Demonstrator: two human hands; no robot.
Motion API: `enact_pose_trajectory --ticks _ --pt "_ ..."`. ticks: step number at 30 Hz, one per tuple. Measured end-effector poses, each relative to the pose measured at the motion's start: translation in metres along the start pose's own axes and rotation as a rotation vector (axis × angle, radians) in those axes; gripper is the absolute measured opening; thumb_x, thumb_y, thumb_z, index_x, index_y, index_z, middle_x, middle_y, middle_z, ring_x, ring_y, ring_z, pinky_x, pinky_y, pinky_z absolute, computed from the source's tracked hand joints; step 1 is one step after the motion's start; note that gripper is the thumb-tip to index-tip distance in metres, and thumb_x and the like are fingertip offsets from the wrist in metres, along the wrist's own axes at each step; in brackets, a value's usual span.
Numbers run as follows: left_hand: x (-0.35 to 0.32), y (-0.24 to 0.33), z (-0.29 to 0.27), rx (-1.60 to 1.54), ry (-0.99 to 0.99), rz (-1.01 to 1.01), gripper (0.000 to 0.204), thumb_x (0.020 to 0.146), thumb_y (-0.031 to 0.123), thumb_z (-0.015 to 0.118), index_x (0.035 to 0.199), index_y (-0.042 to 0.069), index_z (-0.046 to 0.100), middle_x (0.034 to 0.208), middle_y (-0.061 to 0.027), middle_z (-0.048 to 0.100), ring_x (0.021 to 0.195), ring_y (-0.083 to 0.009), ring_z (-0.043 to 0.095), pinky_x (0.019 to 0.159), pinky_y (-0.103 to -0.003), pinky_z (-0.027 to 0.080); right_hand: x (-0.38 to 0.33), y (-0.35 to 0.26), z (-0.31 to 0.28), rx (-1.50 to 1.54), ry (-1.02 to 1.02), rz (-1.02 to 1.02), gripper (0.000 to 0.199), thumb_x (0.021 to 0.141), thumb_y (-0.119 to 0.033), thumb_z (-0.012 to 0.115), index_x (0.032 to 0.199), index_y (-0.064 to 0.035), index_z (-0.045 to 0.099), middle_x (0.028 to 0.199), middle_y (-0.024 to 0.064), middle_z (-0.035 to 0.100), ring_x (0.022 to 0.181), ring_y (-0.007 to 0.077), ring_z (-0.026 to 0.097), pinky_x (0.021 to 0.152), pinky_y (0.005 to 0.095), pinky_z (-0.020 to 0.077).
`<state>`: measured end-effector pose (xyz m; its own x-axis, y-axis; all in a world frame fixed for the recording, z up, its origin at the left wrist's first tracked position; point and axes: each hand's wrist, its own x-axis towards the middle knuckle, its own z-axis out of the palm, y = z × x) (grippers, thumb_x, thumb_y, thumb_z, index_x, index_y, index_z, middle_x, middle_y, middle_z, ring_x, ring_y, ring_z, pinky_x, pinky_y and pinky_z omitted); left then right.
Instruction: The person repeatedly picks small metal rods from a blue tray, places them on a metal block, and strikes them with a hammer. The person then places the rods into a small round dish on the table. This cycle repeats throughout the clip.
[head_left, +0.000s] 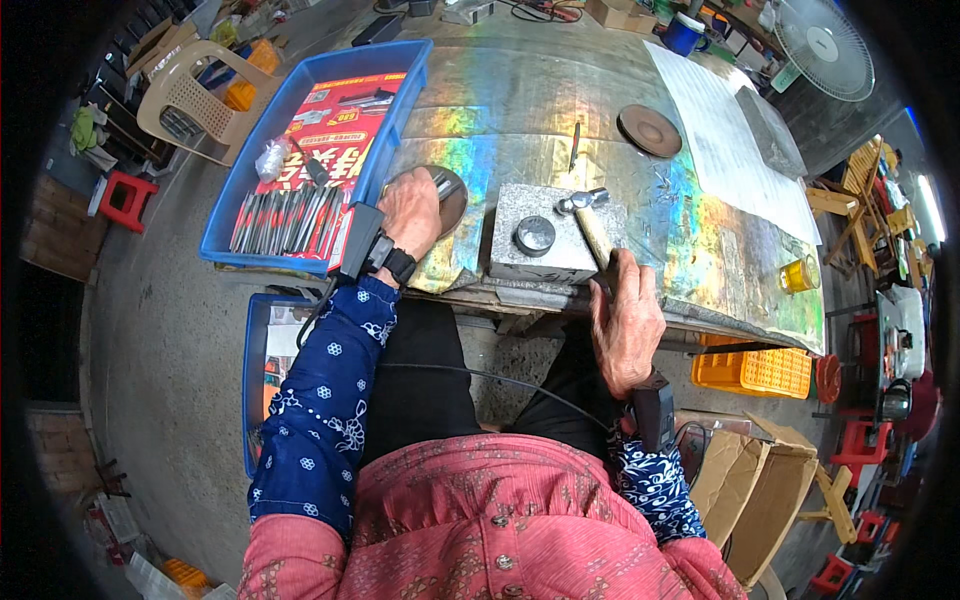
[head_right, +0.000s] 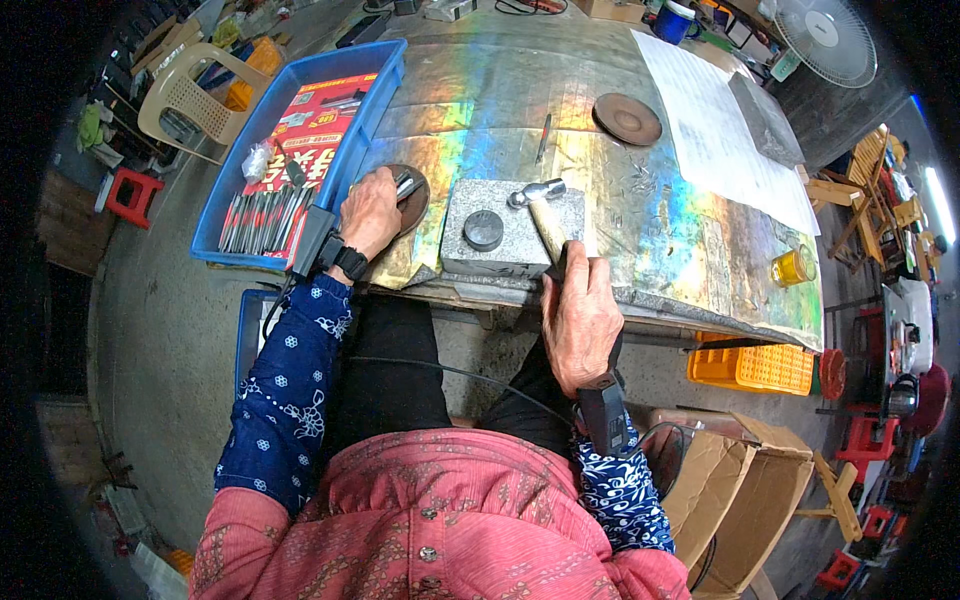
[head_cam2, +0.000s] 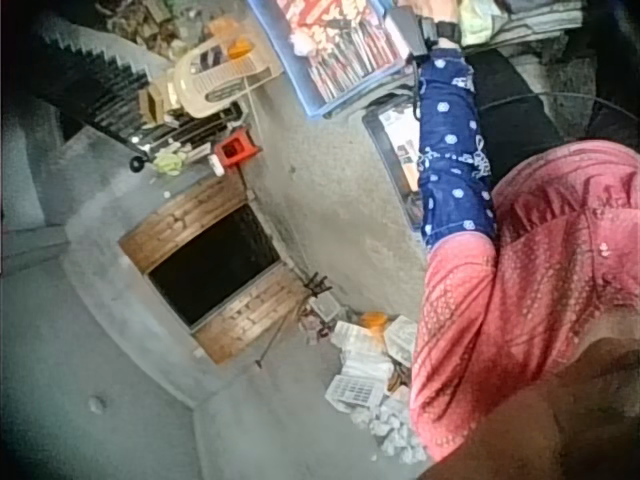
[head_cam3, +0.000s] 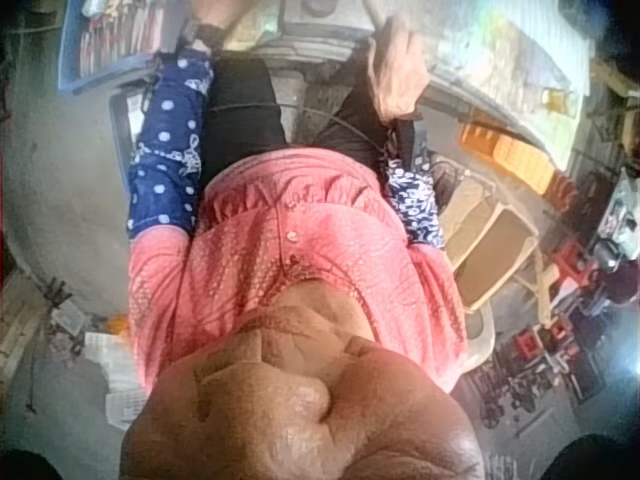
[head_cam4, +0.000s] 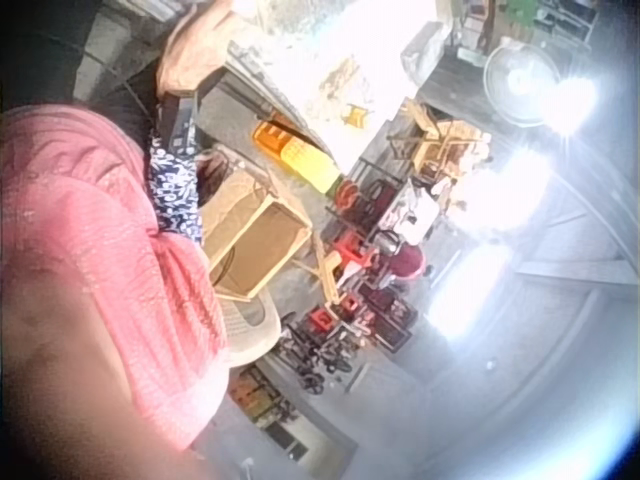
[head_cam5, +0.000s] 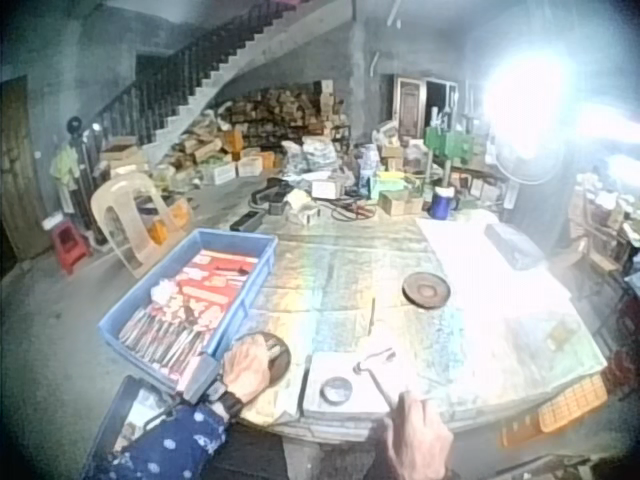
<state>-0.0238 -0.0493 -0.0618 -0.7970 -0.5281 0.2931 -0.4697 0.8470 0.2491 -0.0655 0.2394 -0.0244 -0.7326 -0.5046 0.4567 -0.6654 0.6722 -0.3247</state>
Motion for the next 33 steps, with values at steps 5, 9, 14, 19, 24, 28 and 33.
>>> enact_pose_trajectory --ticks 5,9,14,19,24,28,33 --pt "0.003 -0.003 -0.001 -0.021 -0.009 -0.002 0.017 0.077 0.003 0.055 0.093 -0.002 0.051 0.084 -0.0268 0.063 0.082 -0.0435 0.062 0.07 -0.053 0.048 0.0 0.0 0.001 -0.003 0.006 -0.004 0.05 0.083 -0.013 0.067 0.128 -0.0055 0.046 0.096 0.0165 0.049 0.078 0.0356 0.06 0.061 0.0428 0.0504" --pt "0.004 0.0 -0.011 -0.085 0.029 -0.042 0.016 0.079 0.007 0.052 0.093 -0.001 0.052 0.079 -0.027 0.063 0.077 -0.0444 0.062 0.068 -0.053 0.048 0.0 0.0 0.001 -0.004 -0.001 0.0 0.05 0.084 -0.014 0.067 0.128 -0.0059 0.045 0.096 0.0167 0.049 0.077 0.0363 0.06 0.06 0.0434 0.0503" --pt "0.009 0.007 -0.02 -0.547 0.286 0.029 0.035 0.082 0.018 0.065 0.106 -0.003 0.051 0.075 -0.0235 0.059 0.071 -0.0403 0.061 0.064 -0.044 0.047 0.0 0.001 0.002 0.002 -0.004 -0.004 0.049 0.084 -0.014 0.066 0.128 -0.0059 0.046 0.097 0.0171 0.049 0.077 0.0366 0.059 0.061 0.0436 0.0503" --pt "0.011 0.015 -0.007 -0.645 0.495 0.019 0.03 0.083 0.017 0.071 0.099 -0.001 0.053 0.074 -0.0147 0.06 0.068 -0.031 0.061 0.063 -0.038 0.048 0.001 0.0 0.001 0.01 0.002 -0.001 0.048 0.085 -0.013 0.065 0.128 -0.0062 0.047 0.098 0.0171 0.05 0.078 0.0363 0.059 0.063 0.0432 0.05" --pt "0.01 0.011 0.006 -0.78 0.504 -0.023 0.023 0.086 0.011 0.068 0.102 0.001 0.056 0.076 -0.0062 0.061 0.063 -0.0151 0.06 0.059 -0.03 0.048 0.0 0.0 0.003 -0.009 0.003 0.005 0.047 0.085 -0.013 0.065 0.128 -0.0064 0.047 0.099 0.0167 0.05 0.078 0.0365 0.06 0.061 0.0434 0.0496" --pt "0.011 0.011 0.005 -0.777 0.633 0.029 0.021 0.086 0.009 0.068 0.102 0.001 0.058 0.074 -0.0017 0.059 0.064 -0.0116 0.059 0.058 -0.027 0.049 0.0 0.001 0.004 -0.013 0.005 0.002 0.047 0.085 -0.013 0.065 0.129 -0.0064 0.047 0.099 0.0167 0.05 0.078 0.0365 0.06 0.061 0.0435 0.0495" --pt "0.005 0.013 -0.002 -0.974 0.379 -0.09 0.019 0.086 0.016 0.071 0.089 0.001 0.061 0.071 -0.0011 0.059 0.064 -0.0125 0.056 0.059 -0.028 0.047 0.0 0.001 0.005 -0.01 0.01 -0.007 0.048 0.085 -0.013 0.065 0.129 -0.006 0.046 0.099 0.0169 0.05 0.078 0.0368 0.06 0.061 0.0438 0.0493"
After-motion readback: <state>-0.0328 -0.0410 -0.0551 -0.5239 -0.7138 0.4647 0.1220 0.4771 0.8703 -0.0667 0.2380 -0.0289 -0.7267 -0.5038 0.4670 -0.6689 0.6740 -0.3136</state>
